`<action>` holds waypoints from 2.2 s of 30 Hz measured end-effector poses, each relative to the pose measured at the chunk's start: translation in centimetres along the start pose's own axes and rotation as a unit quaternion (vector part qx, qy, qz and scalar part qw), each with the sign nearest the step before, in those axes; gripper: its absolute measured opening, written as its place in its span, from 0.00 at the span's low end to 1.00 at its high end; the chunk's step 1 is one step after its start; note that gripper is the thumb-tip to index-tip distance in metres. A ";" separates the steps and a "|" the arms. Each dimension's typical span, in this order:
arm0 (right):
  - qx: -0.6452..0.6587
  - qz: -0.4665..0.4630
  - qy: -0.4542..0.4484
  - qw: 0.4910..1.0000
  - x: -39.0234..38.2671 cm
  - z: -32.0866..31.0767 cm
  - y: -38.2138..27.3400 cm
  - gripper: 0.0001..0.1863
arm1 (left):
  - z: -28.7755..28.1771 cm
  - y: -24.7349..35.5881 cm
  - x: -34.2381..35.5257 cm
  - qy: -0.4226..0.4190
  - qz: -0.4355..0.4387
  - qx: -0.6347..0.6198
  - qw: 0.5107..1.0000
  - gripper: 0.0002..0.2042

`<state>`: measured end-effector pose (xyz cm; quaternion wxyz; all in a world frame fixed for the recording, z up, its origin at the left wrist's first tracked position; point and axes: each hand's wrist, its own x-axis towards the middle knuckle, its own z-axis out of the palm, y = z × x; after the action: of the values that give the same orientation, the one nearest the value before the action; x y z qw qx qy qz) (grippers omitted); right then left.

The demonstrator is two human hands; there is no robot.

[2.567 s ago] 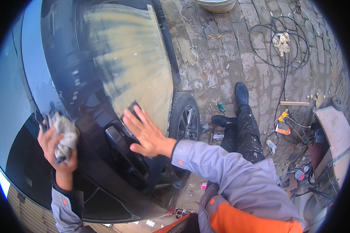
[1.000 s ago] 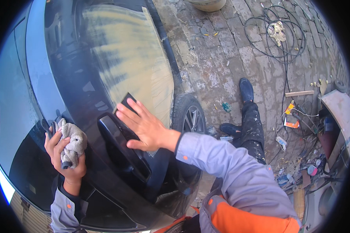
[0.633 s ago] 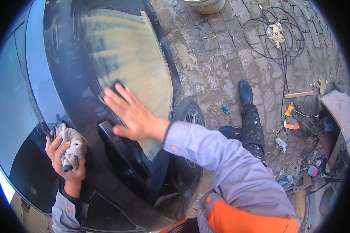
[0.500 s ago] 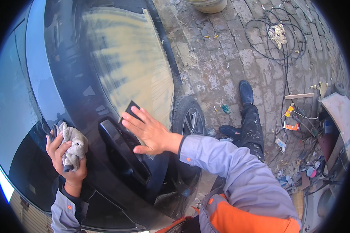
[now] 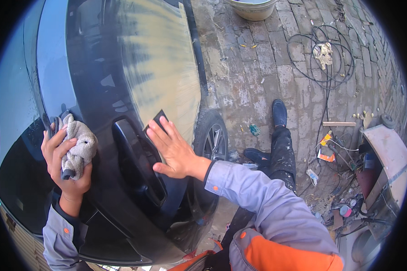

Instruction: The person sands a section of a black car's rear quarter panel using a sanding block, repeatedly rubbing the surface in overlapping strokes. They hold a cloth in the other hand and briefly dip the sanding block into a bucket of water before continuing to sand the same area.

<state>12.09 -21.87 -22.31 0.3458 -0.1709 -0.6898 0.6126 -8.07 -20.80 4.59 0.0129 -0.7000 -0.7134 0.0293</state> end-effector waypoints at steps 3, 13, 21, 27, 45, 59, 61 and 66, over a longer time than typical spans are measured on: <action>-0.005 0.022 0.036 0.999 7.9 -0.7 5.0 0.52 | 0.0 0.0 0.1 -0.004 0.003 -0.001 1.000 0.24; -0.011 0.030 -0.049 0.998 -6.1 1.8 -1.0 0.55 | 0.0 0.1 0.1 -0.002 0.009 0.002 1.000 0.25; -0.014 0.006 0.037 0.999 7.6 -0.8 3.3 0.54 | 0.0 0.3 0.4 -0.001 0.016 0.005 1.000 0.24; 0.003 0.046 -0.034 0.998 -0.9 0.5 -0.8 0.56 | 0.0 0.4 0.4 -0.002 0.019 0.004 1.000 0.24; -0.019 -0.008 0.058 0.998 10.7 -1.4 4.1 0.53 | 0.1 0.0 0.1 -0.004 0.015 0.023 1.000 0.24; -0.020 0.005 -0.004 1.000 -1.6 1.8 2.5 0.55 | 0.0 -0.4 -0.1 -0.006 0.025 0.010 1.000 0.22; -0.011 0.002 0.048 0.999 6.4 0.8 5.5 0.54 | 0.0 -0.3 -0.1 -0.008 0.024 0.014 1.000 0.22; -0.053 0.050 0.023 0.997 2.8 1.2 2.8 0.56 | 0.0 -0.3 -0.1 -0.009 0.017 0.011 1.000 0.22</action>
<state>8.76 -20.36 -24.27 0.3208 -0.2378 -0.7036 0.5878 -8.40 -20.91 4.62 0.0137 -0.7119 -0.7008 0.0430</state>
